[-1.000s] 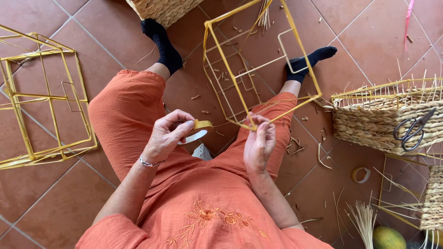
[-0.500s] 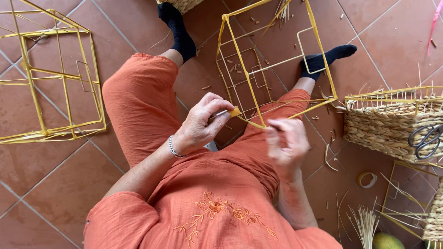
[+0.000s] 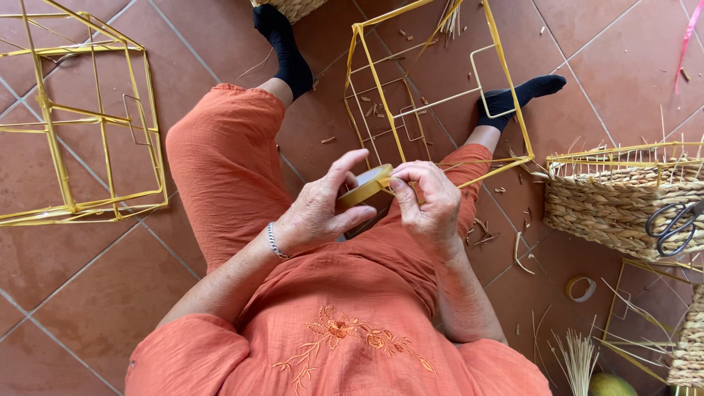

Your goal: The person sits on the tiled floor and assembles bamboo basket frames, fitting flat bamboo strips along the edges of a rectangular frame. They wrap tape around joints to secure the strips and use scissors to cut the tape, working on one frame at a time.

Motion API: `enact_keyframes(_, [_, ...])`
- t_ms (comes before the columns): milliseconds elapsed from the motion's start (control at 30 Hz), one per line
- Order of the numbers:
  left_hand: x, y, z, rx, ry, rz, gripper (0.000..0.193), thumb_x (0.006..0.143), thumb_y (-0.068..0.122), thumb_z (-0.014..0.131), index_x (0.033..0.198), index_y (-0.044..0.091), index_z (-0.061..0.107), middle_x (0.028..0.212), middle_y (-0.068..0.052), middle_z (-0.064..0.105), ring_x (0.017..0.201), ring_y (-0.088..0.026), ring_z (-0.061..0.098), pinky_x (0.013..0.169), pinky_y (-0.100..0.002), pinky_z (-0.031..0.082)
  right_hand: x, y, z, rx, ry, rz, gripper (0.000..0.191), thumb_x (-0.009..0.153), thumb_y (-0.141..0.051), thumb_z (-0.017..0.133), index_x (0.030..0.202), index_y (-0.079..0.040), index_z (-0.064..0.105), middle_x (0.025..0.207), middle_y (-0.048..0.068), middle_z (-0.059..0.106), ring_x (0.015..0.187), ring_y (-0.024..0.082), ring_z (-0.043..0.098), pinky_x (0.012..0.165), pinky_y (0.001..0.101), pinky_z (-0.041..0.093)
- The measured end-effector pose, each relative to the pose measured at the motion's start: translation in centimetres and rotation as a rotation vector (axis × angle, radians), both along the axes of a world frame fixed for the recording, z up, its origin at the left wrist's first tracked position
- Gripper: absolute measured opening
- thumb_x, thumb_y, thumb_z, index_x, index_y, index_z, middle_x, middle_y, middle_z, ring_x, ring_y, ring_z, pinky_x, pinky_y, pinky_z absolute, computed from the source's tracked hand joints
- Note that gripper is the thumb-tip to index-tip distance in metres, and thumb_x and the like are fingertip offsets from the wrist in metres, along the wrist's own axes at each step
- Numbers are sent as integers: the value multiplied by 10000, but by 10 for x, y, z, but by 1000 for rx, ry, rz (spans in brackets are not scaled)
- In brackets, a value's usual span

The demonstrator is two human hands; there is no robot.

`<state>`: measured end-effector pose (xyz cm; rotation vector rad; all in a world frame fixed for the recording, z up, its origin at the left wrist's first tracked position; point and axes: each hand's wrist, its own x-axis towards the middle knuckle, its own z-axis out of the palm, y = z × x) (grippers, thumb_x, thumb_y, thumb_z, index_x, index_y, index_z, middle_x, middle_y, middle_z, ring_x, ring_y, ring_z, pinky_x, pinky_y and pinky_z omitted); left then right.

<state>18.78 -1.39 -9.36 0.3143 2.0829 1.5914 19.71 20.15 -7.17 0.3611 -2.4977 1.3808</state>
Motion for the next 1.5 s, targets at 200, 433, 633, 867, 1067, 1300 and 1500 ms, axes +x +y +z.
enact_keyframes(200, [-12,-31,-29,-114,520,-183,567,811,356,858,1267,151,591,1331,-101,660,1343,-268,588,1236,-619,155,-11,18,-9,-114,-147,-10,31,1023,-15,672,1031,9,655,1049,66,754,830,85,705,733,210,564])
enact_keyframes(433, [-16,-54,-27,159,287,-263,322,998,191,570,1297,91,639,1354,-109,654,1356,-266,576,1291,-558,170,-26,38,-21,-287,-268,-7,24,1028,-10,667,1047,1,677,1007,42,729,856,49,652,768,207,557])
enact_keyframes(633, [-28,-35,-4,-27,326,-58,227,995,186,674,1194,77,679,865,-71,727,734,-164,719,689,-312,578,-46,63,-17,-233,-51,-116,66,1012,-11,720,971,-21,669,1081,38,622,846,83,558,758,240,497])
enact_keyframes(867, [-54,13,14,-373,366,91,334,906,324,766,1047,58,620,638,-114,680,591,-253,695,559,-378,542,-67,93,-15,157,135,-226,126,931,-35,813,911,-28,689,1058,64,669,1103,236,563,1009,395,454])
enact_keyframes(1067, [-95,39,10,-587,453,-62,381,900,426,728,921,58,632,706,-151,714,707,-371,708,704,-486,552,-91,111,-34,299,146,-361,132,889,-89,837,873,-75,706,1055,29,704,1110,238,585,1017,438,416])
enact_keyframes(1300, [-119,58,7,-694,345,-162,355,885,407,700,821,58,707,746,-179,723,759,-369,721,740,-474,569,-102,117,-61,382,141,-451,139,920,-163,831,854,-104,724,954,15,697,1062,210,610,1119,543,300])
enact_keyframes(1500, [-120,57,1,-714,380,-146,370,892,420,700,833,55,701,754,-181,725,761,-375,723,730,-481,573,-109,118,-64,284,13,-438,152,911,-213,821,837,-107,741,825,-11,712,921,193,625,1129,566,273])
